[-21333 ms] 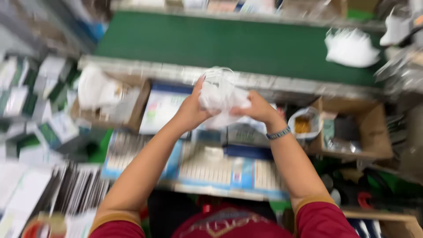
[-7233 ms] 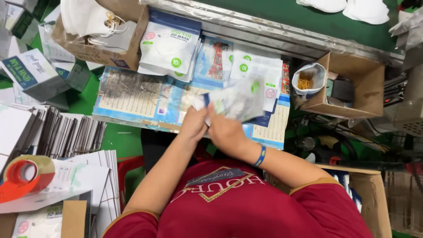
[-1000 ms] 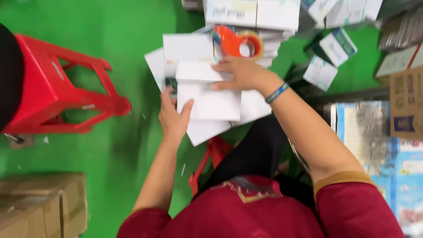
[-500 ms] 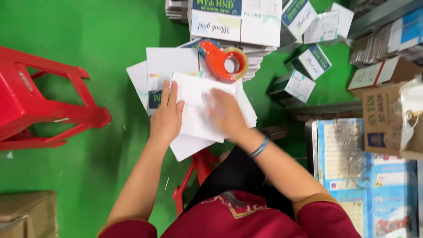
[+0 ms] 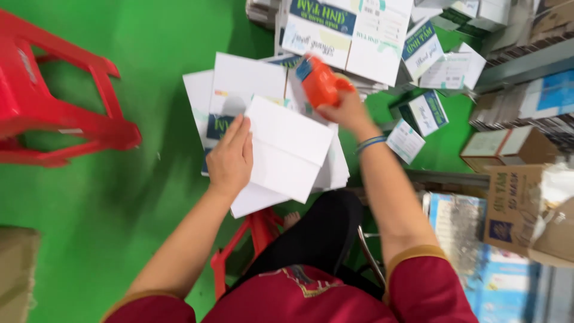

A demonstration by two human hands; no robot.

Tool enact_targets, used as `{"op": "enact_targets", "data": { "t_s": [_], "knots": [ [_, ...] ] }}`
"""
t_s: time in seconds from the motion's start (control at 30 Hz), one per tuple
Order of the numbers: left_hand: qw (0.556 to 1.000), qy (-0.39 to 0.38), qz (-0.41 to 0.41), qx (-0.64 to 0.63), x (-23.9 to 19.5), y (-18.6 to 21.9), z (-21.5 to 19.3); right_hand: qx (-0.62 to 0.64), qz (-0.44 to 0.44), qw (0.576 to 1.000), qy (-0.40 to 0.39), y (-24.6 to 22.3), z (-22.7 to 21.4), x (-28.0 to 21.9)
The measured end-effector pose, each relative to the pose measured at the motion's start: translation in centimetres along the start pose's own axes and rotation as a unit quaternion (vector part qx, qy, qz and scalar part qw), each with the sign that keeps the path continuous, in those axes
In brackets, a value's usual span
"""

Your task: Packaging face masks into plastic bags and sealing them in cardboard boxes.

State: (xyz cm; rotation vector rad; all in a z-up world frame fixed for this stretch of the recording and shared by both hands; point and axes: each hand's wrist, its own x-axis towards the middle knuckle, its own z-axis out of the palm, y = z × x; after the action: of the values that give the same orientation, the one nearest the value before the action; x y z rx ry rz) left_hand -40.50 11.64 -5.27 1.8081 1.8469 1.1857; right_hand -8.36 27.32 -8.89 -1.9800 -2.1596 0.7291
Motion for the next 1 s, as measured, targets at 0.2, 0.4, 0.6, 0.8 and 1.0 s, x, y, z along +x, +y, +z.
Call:
{"op": "enact_targets", "data": {
  "t_s": [0.2, 0.4, 0.6, 0.8, 1.0],
  "knots": [
    [1.0, 0.005, 0.01, -0.01, 0.4, 0.1, 0.3, 0.321, 0.025, 0.947, 0.019, -5.4, -12.7, -11.4],
    [1.0, 0.001, 0.008, -0.002, 0.0, -0.2, 0.7, 0.356, 0.014, 0.93, -0.09, -11.1, -9.3, -16.3],
    [0.999, -0.023, 0.022, 0.015, 0.4, -1.0, 1.6, 0.325, 0.018, 0.944, -0.051, -13.6, -7.1, -15.5],
    [0.972, 0.055, -0.085, -0.211, 3.4, 1.9, -3.2, 0.316, 0.024, 0.948, -0.028, -11.8, -6.6, -15.7],
    [0.661, -0.311, -0.329, -0.599, 3.9, -1.1, 1.8, 0.359, -0.009, 0.932, -0.043, -10.9, -6.4, -15.6]
  ]
}}
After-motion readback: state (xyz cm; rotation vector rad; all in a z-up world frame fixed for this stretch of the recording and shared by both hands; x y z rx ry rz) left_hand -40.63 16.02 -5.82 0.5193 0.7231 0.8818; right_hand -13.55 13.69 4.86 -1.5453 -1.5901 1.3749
